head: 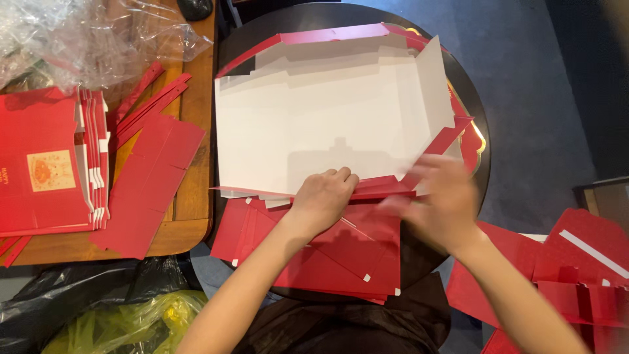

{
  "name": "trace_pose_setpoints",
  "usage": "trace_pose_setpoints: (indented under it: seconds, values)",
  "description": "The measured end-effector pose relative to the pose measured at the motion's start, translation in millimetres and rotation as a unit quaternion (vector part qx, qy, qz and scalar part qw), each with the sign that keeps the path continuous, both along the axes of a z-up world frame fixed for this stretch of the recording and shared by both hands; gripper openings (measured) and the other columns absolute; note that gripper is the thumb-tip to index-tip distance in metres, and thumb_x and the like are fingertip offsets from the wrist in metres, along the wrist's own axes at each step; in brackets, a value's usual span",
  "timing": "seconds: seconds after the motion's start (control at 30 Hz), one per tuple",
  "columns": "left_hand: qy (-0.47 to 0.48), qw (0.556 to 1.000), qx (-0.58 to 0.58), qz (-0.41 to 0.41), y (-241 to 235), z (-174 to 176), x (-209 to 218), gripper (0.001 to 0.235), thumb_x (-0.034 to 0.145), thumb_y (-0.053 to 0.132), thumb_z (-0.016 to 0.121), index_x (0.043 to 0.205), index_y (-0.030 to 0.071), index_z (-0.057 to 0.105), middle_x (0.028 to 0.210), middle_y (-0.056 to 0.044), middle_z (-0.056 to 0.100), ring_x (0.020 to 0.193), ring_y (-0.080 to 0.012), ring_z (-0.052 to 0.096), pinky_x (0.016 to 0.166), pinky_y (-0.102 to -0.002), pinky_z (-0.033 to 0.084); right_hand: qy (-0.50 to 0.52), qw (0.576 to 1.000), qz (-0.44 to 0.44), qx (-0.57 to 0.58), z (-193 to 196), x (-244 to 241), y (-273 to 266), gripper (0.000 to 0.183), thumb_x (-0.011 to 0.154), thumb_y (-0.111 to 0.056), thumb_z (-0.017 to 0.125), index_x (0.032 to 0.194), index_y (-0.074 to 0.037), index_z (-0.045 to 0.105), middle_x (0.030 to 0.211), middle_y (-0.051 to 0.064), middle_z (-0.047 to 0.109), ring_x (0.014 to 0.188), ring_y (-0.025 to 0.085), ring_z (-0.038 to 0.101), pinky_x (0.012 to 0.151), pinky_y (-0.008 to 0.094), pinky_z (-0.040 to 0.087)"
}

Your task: The person assembles a red and white paper box by hand. They fold the pre-cut flaps of the flat sheet, tucking them into slots to form the box's sides and base, and then secure the structure.

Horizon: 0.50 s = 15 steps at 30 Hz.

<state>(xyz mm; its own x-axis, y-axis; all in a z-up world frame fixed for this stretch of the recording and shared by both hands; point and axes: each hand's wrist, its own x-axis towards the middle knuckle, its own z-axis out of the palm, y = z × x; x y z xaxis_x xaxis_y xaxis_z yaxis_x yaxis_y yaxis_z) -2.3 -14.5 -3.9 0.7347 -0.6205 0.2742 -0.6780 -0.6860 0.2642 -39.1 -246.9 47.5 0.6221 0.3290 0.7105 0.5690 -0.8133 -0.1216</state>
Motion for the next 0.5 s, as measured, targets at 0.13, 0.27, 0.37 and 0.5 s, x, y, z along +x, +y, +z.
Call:
trace_pose_setpoints:
  seconds: [0.13, 0.27, 0.37, 0.5]
  values:
    - [-0.024, 1.000, 0.012, -0.017, -0.6, 3.4, -1.7, 0.017, 0.082, 0.007, 0.066, 0.099, 0.009, 0.065, 0.090, -0.008, 0.063, 0.078, -0.0248, 0.067, 0.061, -0.039, 0.054, 0.253, 0.900, -0.184, 0.303, -1.9, -0.6, -25.8, 0.029, 0.109, -0.027, 0.062, 0.108, 0.001, 0.068, 0.091, 0.009, 0.075, 0.084, 0.021, 0.074, 0.077, 0.035, 0.057]
    - [-0.035, 0.998, 0.053, -0.027, -2.7, 5.8, -3.7, 0.023, 0.084, 0.010, 0.065, 0.106, 0.013, 0.063, 0.097, -0.006, 0.063, 0.080, -0.0232, 0.066, 0.062, -0.037, 0.054, 0.285, 0.884, -0.194, 0.315, -3.2, 14.8, -31.9, 0.037, 0.112, -0.032, 0.052, 0.118, 0.000, 0.070, 0.099, 0.012, 0.078, 0.093, 0.020, 0.077, 0.081, 0.032, 0.058]
    - [-0.041, 0.996, 0.076, -0.033, -2.0, 2.7, -6.0, 0.028, 0.081, 0.010, 0.066, 0.108, 0.012, 0.062, 0.099, -0.007, 0.062, 0.083, -0.0229, 0.065, 0.062, -0.036, 0.054, 0.343, 0.840, -0.232, 0.352, 6.7, 24.6, -33.8, 0.042, 0.113, -0.039, 0.052, 0.113, -0.002, 0.070, 0.097, 0.012, 0.077, 0.089, 0.019, 0.077, 0.078, 0.031, 0.058]
    - [-0.055, 0.995, 0.081, -0.030, -3.6, -4.4, -9.9, 0.027, 0.083, 0.010, 0.066, 0.109, 0.012, 0.062, 0.100, -0.006, 0.061, 0.083, -0.0218, 0.064, 0.064, -0.035, 0.053, 0.304, 0.854, -0.349, 0.236, 1.3, 42.4, -29.9, 0.033, 0.103, -0.030, 0.068, 0.094, 0.002, 0.069, 0.084, 0.018, 0.077, 0.075, 0.025, 0.075, 0.075, 0.037, 0.056]
